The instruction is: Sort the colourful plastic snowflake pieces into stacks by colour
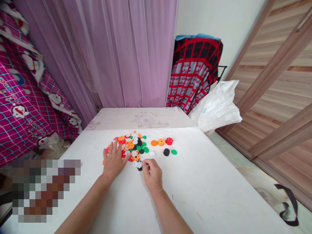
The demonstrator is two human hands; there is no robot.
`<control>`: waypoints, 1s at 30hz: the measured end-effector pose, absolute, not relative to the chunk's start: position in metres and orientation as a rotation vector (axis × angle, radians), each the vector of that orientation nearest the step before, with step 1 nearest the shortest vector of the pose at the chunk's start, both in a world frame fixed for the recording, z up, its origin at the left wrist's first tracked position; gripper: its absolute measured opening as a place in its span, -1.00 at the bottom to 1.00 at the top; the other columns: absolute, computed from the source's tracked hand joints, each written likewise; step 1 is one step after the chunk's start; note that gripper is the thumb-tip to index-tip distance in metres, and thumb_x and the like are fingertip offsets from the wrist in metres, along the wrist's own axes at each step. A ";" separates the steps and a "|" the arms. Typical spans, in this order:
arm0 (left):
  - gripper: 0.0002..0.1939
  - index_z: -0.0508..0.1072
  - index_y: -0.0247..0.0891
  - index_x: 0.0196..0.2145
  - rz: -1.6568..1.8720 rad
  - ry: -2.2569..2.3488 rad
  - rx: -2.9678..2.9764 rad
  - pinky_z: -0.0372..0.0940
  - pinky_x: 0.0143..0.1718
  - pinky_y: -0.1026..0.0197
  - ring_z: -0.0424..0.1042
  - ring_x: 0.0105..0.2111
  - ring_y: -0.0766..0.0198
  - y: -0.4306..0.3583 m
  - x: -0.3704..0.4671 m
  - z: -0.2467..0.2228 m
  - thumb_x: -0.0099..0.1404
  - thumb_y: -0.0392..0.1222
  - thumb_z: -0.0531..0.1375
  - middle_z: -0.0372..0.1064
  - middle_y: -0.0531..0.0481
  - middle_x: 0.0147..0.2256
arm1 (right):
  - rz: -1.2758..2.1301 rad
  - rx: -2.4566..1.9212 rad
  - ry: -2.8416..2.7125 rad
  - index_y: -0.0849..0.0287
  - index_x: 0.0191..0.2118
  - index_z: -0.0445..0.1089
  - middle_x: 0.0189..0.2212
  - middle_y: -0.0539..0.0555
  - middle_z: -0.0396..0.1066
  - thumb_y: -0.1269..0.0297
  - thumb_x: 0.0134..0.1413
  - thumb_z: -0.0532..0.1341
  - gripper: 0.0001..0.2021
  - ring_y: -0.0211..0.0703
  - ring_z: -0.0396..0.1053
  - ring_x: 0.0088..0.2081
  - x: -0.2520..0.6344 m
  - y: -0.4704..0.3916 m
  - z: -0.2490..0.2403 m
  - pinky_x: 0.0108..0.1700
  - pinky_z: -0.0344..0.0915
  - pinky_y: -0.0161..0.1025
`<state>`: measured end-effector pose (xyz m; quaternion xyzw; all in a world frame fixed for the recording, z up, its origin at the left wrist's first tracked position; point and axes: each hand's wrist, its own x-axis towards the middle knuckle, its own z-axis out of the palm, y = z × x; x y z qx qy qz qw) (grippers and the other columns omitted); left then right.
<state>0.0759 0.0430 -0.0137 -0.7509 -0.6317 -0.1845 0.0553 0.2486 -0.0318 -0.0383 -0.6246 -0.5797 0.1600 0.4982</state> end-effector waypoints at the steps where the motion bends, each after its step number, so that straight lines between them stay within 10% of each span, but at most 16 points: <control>1: -0.34 0.19 -0.21 0.28 -0.552 -1.811 -2.396 -0.28 0.29 -0.31 -0.12 0.35 -0.10 0.047 0.083 -0.011 0.35 0.17 -0.06 -0.09 -0.22 0.36 | 0.403 -1.495 -1.364 0.13 -0.36 0.41 -0.44 0.02 0.43 0.16 0.17 0.05 -0.75 -0.26 0.31 -0.45 0.249 -0.030 -0.039 -0.32 0.27 -0.32; 5: -0.44 0.19 0.00 0.27 -0.271 -1.515 -2.861 -0.33 0.31 -0.29 -0.06 0.34 0.00 0.074 0.107 -0.004 0.39 0.14 -0.14 0.03 0.00 0.33 | 0.444 -1.454 -1.304 0.14 -0.39 0.41 -0.46 0.01 0.44 0.14 0.13 0.08 -0.75 -0.25 0.33 -0.46 0.251 -0.028 -0.038 -0.34 0.29 -0.32; 22: -0.40 0.14 -0.25 0.29 -0.359 -1.768 -2.778 -0.13 0.31 -0.11 -0.07 0.35 0.06 0.043 0.068 -0.020 0.41 0.04 -0.18 0.02 -0.15 0.32 | 0.458 -1.584 -1.336 0.12 -0.34 0.36 -0.42 0.02 0.45 0.14 0.02 0.08 -0.80 -0.24 0.31 -0.50 0.254 -0.026 -0.044 -0.30 0.30 -0.27; 30: -0.49 0.29 -0.25 0.21 -0.748 -2.074 -2.311 -0.08 0.27 -0.22 0.09 0.28 -0.02 0.015 0.025 -0.035 0.40 -0.07 -0.12 0.16 -0.23 0.26 | 0.212 -1.819 -1.665 0.10 -0.22 0.37 -0.27 0.02 0.47 0.28 0.04 0.18 -0.85 -0.17 0.40 -0.20 0.236 -0.027 -0.035 -0.20 0.24 -0.30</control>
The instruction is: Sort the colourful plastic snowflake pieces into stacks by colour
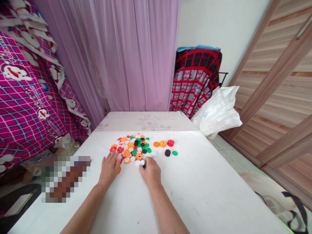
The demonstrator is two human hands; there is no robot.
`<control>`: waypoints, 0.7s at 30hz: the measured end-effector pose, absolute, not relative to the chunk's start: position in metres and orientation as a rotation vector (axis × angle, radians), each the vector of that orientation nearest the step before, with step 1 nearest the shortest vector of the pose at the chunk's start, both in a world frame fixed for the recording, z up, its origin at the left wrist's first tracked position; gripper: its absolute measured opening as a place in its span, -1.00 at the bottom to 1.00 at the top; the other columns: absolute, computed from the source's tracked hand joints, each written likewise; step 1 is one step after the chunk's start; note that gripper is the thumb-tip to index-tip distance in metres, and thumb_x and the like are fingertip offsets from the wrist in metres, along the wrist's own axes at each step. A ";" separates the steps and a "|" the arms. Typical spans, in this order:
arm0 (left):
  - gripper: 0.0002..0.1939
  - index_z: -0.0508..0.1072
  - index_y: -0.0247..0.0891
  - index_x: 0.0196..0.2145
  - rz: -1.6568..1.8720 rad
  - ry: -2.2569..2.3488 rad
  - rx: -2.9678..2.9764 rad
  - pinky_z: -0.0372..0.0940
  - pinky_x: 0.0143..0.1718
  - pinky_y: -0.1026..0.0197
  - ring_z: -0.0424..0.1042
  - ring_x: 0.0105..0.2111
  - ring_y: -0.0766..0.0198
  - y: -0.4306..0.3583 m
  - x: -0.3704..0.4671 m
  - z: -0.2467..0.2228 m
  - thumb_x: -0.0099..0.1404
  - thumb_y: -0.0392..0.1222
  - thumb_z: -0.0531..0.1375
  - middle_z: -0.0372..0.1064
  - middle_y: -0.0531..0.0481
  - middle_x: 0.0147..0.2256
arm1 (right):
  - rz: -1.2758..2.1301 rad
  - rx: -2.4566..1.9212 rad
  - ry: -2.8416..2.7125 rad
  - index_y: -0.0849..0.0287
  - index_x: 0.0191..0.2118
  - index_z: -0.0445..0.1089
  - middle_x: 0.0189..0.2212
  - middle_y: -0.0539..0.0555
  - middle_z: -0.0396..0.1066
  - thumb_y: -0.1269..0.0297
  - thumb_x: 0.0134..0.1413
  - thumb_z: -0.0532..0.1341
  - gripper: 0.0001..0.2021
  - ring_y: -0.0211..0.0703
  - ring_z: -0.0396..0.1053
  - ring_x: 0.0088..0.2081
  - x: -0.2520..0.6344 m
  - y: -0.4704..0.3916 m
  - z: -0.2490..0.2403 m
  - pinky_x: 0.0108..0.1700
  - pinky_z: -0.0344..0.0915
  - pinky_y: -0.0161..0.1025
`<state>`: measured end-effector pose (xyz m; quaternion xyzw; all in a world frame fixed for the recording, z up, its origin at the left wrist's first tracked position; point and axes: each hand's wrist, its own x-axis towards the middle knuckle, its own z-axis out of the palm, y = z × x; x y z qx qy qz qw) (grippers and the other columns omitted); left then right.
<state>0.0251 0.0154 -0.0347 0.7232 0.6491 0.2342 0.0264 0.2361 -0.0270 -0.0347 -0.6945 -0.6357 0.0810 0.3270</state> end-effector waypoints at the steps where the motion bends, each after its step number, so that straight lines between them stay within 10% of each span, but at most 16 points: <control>1: -0.49 0.29 -0.26 0.20 0.758 2.033 2.209 -0.07 0.27 -0.23 0.10 0.28 -0.02 0.015 0.024 -0.036 0.40 -0.06 -0.12 0.17 -0.25 0.25 | 0.205 -1.851 -1.680 0.10 -0.21 0.37 -0.26 0.02 0.47 0.29 0.05 0.19 -0.85 -0.17 0.40 -0.18 0.235 -0.026 -0.033 -0.20 0.23 -0.31; 10: -0.52 0.35 -0.23 0.15 0.868 2.004 2.198 -0.02 0.25 -0.20 0.15 0.25 -0.02 0.016 0.025 -0.041 0.36 -0.04 -0.03 0.19 -0.24 0.25 | 0.143 -1.956 -1.712 0.07 0.00 0.37 -0.14 0.04 0.47 0.27 0.05 0.21 -0.65 -0.16 0.39 -0.11 0.232 -0.023 -0.031 -0.16 0.25 -0.31; 21: -0.52 0.39 -0.30 0.11 0.949 1.921 2.098 0.05 0.24 -0.18 0.21 0.22 -0.01 0.044 0.036 -0.036 0.36 -0.05 -0.04 0.25 -0.26 0.20 | 0.135 -1.780 -1.573 0.08 -0.21 0.42 -0.31 -0.01 0.44 0.24 0.05 0.19 -0.83 -0.24 0.37 -0.34 0.236 -0.022 -0.046 -0.28 0.24 -0.33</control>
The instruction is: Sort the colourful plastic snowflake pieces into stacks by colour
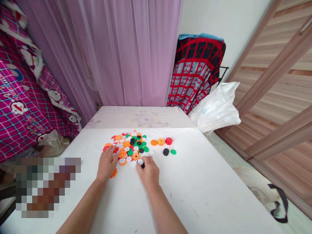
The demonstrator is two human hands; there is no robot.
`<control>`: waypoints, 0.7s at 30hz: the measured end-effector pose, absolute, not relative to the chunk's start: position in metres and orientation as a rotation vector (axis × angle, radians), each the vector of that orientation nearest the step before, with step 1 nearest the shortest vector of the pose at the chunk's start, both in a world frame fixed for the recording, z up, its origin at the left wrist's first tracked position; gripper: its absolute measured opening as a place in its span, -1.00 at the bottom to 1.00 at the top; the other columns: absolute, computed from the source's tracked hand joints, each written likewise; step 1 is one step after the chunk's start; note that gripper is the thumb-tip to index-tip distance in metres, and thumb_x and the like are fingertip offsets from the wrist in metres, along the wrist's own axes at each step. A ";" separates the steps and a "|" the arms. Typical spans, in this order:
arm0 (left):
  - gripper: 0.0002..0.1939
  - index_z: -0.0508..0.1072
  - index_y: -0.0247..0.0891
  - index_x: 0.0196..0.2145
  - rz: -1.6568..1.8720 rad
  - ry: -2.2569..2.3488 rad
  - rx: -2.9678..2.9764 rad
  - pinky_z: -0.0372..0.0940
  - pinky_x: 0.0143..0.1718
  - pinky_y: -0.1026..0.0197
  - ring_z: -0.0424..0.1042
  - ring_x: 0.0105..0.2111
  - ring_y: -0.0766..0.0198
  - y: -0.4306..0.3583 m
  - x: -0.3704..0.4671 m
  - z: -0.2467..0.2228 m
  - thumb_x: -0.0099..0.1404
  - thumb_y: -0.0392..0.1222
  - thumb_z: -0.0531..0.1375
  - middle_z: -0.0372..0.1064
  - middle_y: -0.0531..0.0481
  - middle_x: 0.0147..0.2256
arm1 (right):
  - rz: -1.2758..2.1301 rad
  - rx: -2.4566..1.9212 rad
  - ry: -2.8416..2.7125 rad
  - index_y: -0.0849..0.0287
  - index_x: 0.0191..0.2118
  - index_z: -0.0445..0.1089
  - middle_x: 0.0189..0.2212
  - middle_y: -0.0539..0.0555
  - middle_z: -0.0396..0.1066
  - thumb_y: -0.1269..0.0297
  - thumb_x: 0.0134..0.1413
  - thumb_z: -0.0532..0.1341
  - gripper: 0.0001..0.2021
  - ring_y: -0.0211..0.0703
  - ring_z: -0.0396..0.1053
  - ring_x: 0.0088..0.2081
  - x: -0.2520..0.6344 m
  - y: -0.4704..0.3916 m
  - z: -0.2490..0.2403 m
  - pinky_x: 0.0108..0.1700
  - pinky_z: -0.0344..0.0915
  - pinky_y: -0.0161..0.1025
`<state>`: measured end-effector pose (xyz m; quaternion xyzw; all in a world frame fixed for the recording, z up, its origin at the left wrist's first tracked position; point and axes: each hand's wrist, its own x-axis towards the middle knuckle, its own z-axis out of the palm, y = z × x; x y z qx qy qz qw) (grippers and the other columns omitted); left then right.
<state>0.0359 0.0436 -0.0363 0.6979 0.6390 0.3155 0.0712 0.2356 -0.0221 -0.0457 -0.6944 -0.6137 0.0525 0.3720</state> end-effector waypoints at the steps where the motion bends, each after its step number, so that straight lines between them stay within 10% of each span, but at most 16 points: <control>1: -0.53 0.40 -0.30 0.09 0.994 1.891 2.096 0.08 0.24 -0.15 0.23 0.21 0.00 0.046 0.035 -0.037 0.36 -0.05 -0.04 0.27 -0.26 0.19 | 0.141 -1.738 -1.523 0.09 -0.19 0.41 -0.31 -0.01 0.44 0.22 0.05 0.18 -0.80 -0.26 0.35 -0.39 0.239 -0.021 -0.048 -0.30 0.25 -0.33; 21: -0.59 0.43 -0.19 0.04 1.276 1.796 1.939 0.18 0.21 -0.05 0.30 0.16 0.07 0.047 0.027 -0.049 0.29 -0.09 0.02 0.36 -0.12 0.12 | -0.068 -1.878 -1.390 0.14 -0.04 0.35 -0.24 0.06 0.50 0.27 0.02 0.15 -0.67 -0.07 0.29 -0.17 0.280 0.006 -0.050 -0.18 0.24 -0.21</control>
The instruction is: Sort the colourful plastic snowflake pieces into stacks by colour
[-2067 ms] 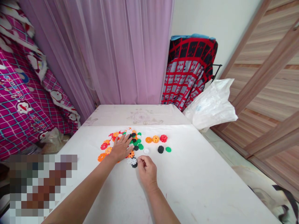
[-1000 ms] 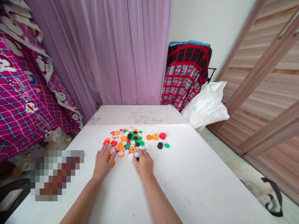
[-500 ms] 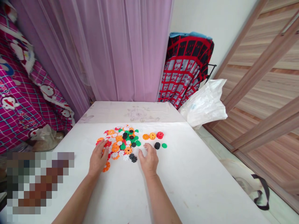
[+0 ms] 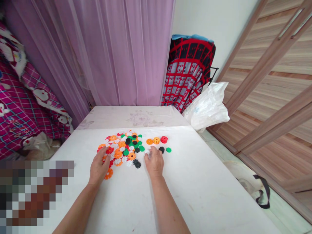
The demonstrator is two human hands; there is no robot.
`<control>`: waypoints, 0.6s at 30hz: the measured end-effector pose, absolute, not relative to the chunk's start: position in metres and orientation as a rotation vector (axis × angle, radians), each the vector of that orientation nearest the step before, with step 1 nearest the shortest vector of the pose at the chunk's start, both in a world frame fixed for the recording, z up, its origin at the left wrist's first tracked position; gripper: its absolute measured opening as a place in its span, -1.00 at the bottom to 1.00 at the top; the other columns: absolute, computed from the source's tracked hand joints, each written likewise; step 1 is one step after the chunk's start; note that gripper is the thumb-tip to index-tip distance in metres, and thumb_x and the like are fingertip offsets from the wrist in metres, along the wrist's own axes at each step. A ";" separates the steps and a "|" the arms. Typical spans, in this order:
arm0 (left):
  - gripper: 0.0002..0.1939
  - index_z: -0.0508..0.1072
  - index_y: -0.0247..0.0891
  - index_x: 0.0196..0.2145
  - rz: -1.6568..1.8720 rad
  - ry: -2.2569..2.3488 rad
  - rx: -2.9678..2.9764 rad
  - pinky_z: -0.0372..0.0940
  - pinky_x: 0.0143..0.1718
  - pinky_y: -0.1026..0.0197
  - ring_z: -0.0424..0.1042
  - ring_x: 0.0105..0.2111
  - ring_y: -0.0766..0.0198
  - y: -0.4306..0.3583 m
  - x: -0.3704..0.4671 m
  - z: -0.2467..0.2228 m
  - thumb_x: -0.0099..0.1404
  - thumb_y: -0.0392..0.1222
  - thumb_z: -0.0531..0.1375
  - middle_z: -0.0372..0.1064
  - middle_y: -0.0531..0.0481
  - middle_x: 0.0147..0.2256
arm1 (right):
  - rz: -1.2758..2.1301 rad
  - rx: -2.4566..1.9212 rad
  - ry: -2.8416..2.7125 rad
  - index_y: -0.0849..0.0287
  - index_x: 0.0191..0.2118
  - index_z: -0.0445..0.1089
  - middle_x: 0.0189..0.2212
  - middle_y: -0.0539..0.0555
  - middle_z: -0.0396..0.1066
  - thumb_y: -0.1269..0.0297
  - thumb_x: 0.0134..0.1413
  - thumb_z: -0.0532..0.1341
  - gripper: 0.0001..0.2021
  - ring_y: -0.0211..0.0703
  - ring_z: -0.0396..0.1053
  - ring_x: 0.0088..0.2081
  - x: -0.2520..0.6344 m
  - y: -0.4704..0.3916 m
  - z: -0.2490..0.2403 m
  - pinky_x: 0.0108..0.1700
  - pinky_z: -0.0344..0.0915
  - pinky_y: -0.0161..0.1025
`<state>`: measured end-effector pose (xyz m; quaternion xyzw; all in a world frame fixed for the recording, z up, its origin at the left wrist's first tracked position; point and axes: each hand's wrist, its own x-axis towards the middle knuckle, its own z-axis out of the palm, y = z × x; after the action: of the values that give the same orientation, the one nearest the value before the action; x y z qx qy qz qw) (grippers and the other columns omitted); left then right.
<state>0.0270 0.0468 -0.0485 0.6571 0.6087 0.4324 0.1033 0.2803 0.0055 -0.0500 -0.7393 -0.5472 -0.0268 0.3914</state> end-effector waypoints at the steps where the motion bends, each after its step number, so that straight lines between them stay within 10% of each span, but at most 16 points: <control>1: -0.59 0.43 -0.19 0.04 1.276 1.798 1.935 0.18 0.21 -0.05 0.30 0.16 0.07 0.047 0.027 -0.049 0.30 -0.09 0.02 0.36 -0.12 0.12 | -0.064 -1.881 -1.391 0.14 -0.05 0.35 -0.24 0.06 0.50 0.27 0.02 0.14 -0.67 -0.07 0.29 -0.17 0.281 0.006 -0.050 -0.18 0.23 -0.21; 18: -0.58 0.42 -0.17 0.06 1.201 1.814 1.928 0.18 0.21 -0.04 0.28 0.18 0.07 0.046 0.027 -0.046 0.29 -0.08 0.04 0.36 -0.11 0.12 | -0.121 -1.885 -1.492 0.16 -0.06 0.40 -0.24 0.08 0.49 0.30 0.02 0.16 -0.69 -0.10 0.29 -0.24 0.282 0.009 -0.052 -0.18 0.20 -0.22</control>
<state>0.0274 0.0460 -0.0457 0.6588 0.6197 0.4103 0.1168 0.2823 0.0088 -0.0519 -0.7308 -0.5785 -0.0470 0.3592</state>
